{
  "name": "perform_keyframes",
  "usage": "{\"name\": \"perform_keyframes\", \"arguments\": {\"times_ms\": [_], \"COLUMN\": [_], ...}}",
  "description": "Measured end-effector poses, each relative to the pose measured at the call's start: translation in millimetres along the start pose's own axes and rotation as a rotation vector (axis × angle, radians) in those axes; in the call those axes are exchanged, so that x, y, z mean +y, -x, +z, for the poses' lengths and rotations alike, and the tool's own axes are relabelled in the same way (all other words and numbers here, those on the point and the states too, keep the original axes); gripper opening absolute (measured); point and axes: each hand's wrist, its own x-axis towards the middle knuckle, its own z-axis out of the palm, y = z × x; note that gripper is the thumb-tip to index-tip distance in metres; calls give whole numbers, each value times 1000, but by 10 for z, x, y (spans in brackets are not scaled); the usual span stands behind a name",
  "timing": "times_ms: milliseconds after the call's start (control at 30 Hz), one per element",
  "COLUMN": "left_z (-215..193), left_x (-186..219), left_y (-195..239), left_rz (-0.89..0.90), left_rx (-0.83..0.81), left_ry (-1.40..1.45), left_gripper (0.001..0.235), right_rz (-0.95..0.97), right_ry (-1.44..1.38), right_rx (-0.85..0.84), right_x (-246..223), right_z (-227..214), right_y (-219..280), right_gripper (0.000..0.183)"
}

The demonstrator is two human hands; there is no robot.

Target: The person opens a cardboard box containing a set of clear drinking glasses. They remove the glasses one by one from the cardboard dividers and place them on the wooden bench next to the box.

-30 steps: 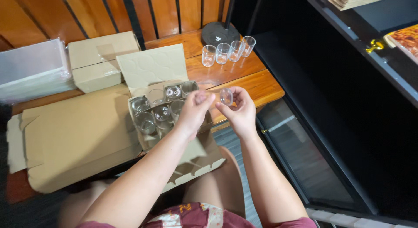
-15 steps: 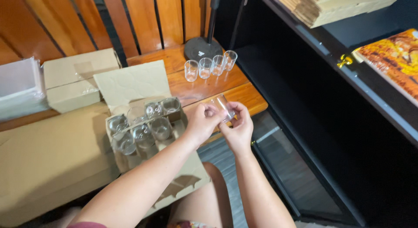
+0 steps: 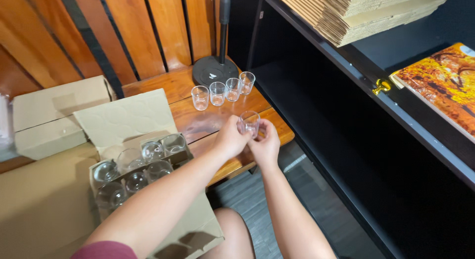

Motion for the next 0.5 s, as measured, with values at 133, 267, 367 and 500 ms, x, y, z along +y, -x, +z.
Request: {"name": "perform_keyframes", "arguments": {"times_ms": [133, 267, 367, 500], "left_z": [323, 445, 507, 455], "left_x": [-244, -238, -189, -89], "left_y": [-660, -1068, -1236, -1291], "left_rz": [-29, -28, -28, -26], "left_rx": [13, 37, 37, 24], "left_ry": [62, 97, 97, 126], "left_gripper": [51, 54, 58, 64], "right_rz": [-35, 16, 32, 32], "right_ry": [86, 41, 113, 128], "right_rx": [11, 31, 27, 20], "right_x": [84, 368, 484, 549], "right_z": [81, 167, 198, 278], "right_y": [-339, -739, -955, -1162], "right_gripper": [52, 54, 53, 55]}}
